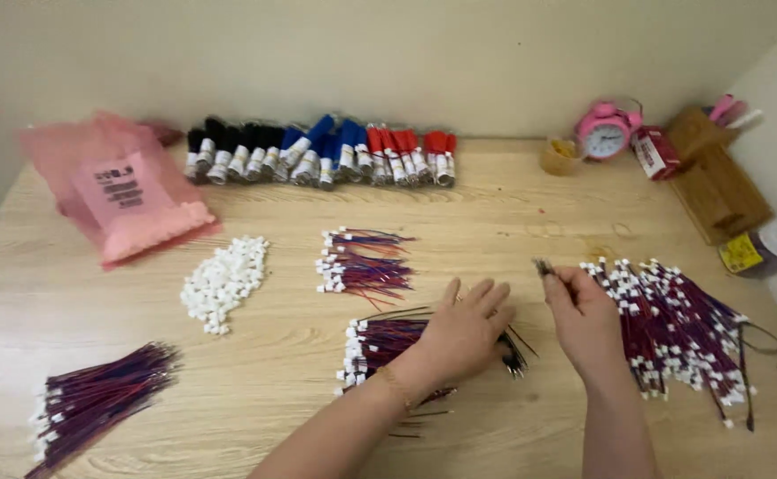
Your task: The person assembles wire harnesses by inserting small white plastic connectors onto the ends of red and black wires. They pick up wires from a pile on the table, slide the connectors on, and place the finished items into a separate pile.
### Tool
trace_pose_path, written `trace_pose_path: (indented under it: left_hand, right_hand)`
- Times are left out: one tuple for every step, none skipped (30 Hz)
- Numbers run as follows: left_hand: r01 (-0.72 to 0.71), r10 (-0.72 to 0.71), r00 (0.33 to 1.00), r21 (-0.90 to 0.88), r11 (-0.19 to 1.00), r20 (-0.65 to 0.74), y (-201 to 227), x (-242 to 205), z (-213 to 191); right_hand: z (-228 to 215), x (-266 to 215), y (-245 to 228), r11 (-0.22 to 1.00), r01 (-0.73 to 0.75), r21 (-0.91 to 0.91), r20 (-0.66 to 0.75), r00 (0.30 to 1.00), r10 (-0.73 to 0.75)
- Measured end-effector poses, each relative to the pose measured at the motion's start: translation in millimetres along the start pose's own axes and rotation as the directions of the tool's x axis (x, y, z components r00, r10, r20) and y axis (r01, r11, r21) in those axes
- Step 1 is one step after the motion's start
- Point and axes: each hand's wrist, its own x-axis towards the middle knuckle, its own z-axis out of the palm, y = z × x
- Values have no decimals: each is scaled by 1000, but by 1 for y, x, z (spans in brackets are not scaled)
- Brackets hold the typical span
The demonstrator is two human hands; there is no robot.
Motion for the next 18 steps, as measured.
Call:
trace_pose_path:
  left_hand:
    - [7,-7,1000,8,1000,-3,-7,1,-8]
    - [2,-65,965,-240,971,-256,-13,-3,-13]
    - [-66,-181,863,-462,885,-471,-19,-7,-18]
    - [-46,-197,863,-461,886,-466,-20,-17,-37]
    - [-24,-314,857,-641,767,-408,-20,-27,-57]
    - [-15,-414,845,-789,615,-338,-21,-34,-79]
    - [-7,-425,838,-786,619,-342,-17,-38,-81]
    - [-53,-383,855,-792,608,-350,-13,-41,-82]
    - [-98,-339,869,-798,595,-360,-9,-43,-83]
    - [-95,-344,867,-798,594,-360,-13,-45,-82]
    - [-150,-331,827,-746,649,-455,-18,-47,-81]
    - [-201,-310,780,-687,699,-543,-21,-48,-78]
    - [-199,-313,780,-690,696,-541,-48,-49,-68]
    - [-228,-359,700,-670,707,-617,-73,-49,-57]
    - [-254,-400,609,-646,719,-685,-99,-49,-45]
    - [-255,-401,612,-650,716,-682,-127,-54,-44]
    - [66,-478,650,-582,810,-591,-155,-58,-43]
    - [376,-567,647,-434,819,-510,-185,-63,-44]
  right_hand:
    - [0,0,-10,1000,8,7,3,1000,-8]
    - [2,-4,-18,1000,24,-17,49,999,-23]
    - [4,-9,-27,998,42,-40,94,995,-38]
    - [8,-12,-37,999,44,-33,113,993,-40]
    - [11,-16,-48,989,113,-94,171,981,-95]
    - [13,-17,-61,970,190,-151,225,962,-154]
    - [26,-17,-60,969,200,-143,236,958,-163]
    - [38,-17,-57,964,258,-59,288,929,-231]
    - [49,-17,-54,951,309,30,332,894,-301]
    - [55,-17,-55,950,310,30,336,892,-302]
    - [61,-17,-55,940,329,89,321,884,-340]
    - [66,-16,-54,928,344,144,302,878,-373]
    - [64,-18,-63,929,342,142,305,878,-370]
    - [60,-20,-72,955,273,117,290,910,-296]
    - [57,-22,-81,975,201,94,272,937,-220]
    - [56,-22,-80,976,197,90,272,938,-215]
    - [55,-23,-79,983,138,121,270,948,-167]
    - [55,-21,-79,984,83,155,270,955,-123]
